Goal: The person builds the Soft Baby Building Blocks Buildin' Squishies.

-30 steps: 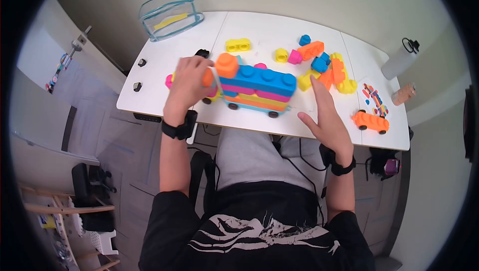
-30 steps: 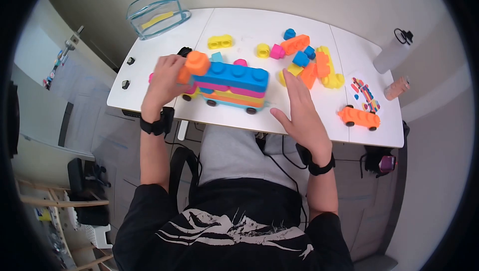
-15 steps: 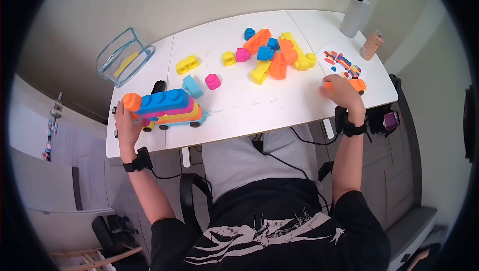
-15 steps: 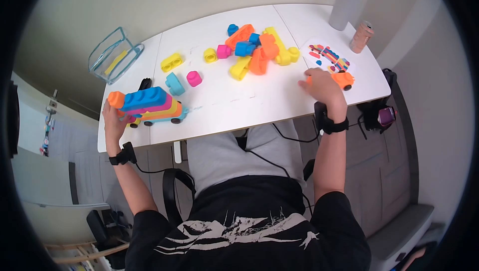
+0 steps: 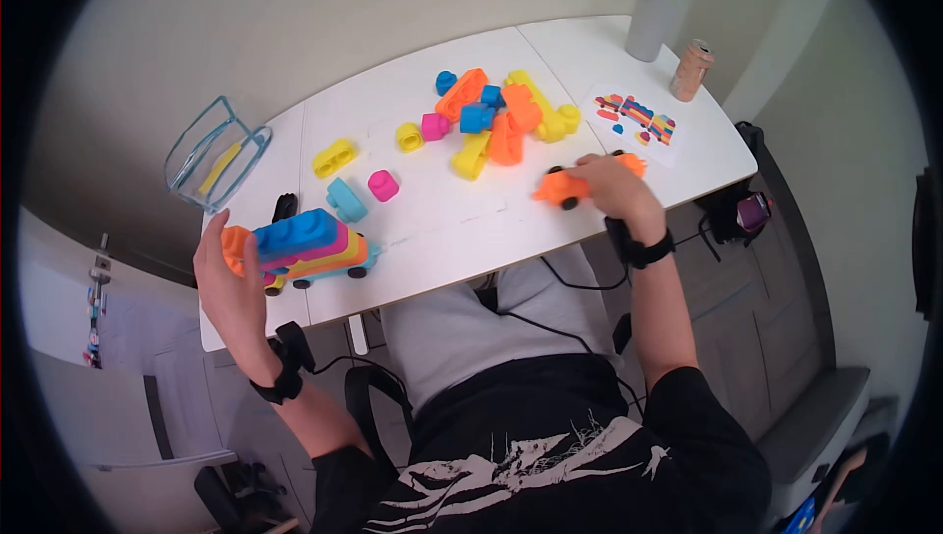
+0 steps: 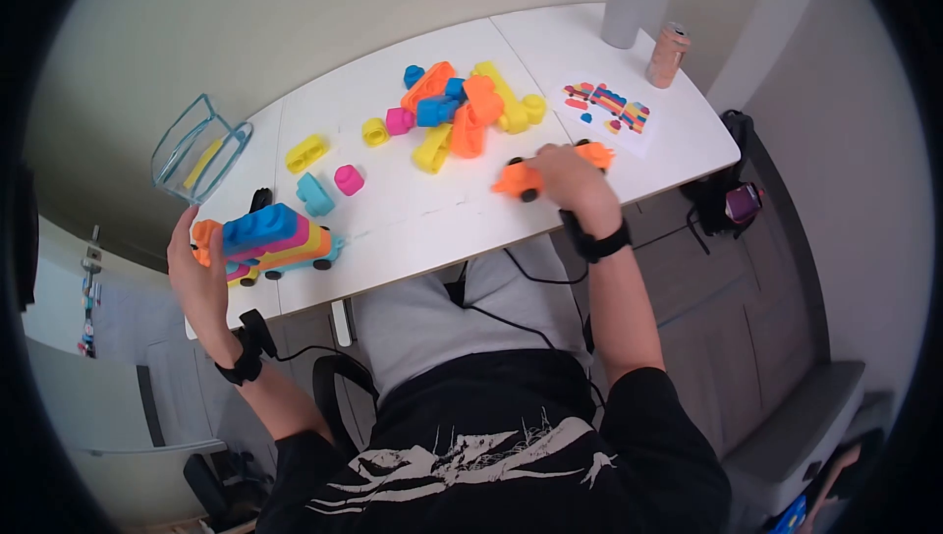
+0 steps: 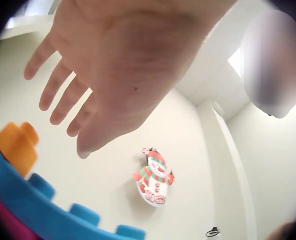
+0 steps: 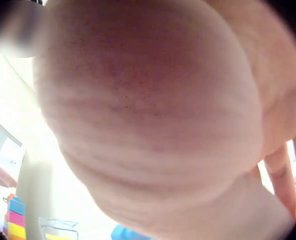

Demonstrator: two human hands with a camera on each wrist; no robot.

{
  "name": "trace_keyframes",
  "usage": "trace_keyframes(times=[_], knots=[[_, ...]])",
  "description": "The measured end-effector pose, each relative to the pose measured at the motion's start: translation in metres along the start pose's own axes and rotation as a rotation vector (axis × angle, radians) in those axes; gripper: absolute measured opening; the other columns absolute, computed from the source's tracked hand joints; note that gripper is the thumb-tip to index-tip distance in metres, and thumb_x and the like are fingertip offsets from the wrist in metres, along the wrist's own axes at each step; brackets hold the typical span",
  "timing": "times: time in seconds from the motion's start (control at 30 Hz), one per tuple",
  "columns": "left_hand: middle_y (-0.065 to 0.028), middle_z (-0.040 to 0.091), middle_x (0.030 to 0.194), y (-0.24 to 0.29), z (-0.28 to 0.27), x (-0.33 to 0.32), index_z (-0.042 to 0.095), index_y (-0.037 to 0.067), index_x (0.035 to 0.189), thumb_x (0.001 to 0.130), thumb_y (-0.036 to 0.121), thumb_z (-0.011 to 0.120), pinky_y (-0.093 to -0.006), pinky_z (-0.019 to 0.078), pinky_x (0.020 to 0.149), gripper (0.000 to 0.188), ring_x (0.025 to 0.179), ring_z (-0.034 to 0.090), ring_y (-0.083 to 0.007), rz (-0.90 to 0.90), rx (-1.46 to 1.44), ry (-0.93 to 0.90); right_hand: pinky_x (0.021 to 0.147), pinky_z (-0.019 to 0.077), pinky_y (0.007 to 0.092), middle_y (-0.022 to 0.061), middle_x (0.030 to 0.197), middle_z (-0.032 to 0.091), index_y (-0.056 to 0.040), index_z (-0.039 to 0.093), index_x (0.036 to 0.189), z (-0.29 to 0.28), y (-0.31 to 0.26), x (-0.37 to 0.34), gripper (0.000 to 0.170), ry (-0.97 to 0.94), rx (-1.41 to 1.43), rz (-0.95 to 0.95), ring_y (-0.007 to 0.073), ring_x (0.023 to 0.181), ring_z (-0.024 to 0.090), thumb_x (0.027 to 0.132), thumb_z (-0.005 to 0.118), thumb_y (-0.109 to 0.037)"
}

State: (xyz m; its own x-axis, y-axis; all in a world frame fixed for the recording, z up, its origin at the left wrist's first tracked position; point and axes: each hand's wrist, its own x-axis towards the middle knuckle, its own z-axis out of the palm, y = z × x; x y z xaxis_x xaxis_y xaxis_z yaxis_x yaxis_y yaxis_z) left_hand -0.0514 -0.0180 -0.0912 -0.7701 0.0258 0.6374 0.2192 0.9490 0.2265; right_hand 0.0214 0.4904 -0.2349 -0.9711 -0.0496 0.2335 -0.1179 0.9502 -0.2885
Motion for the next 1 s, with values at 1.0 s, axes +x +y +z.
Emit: trace_keyframes(times=[1.0], knots=[[-0.0130,0.075,0.113,0.075,0.030,0.002,0.070,0.007,0.124,0.089,0.015,0.082,-0.0400,0.0553,0.088,0.038,0.105,0.071,-0.0319,0.394,-0.426,-0.358,0.090,0.0581,0.0431,0.0117,0.118,0.074,-0.0092,0.065,0.136,-0.030,-0.099,0.075,0.049,0.003,0.085,0.090,0.0316,0.108,0.071,0.090,0.079,-0.020]])
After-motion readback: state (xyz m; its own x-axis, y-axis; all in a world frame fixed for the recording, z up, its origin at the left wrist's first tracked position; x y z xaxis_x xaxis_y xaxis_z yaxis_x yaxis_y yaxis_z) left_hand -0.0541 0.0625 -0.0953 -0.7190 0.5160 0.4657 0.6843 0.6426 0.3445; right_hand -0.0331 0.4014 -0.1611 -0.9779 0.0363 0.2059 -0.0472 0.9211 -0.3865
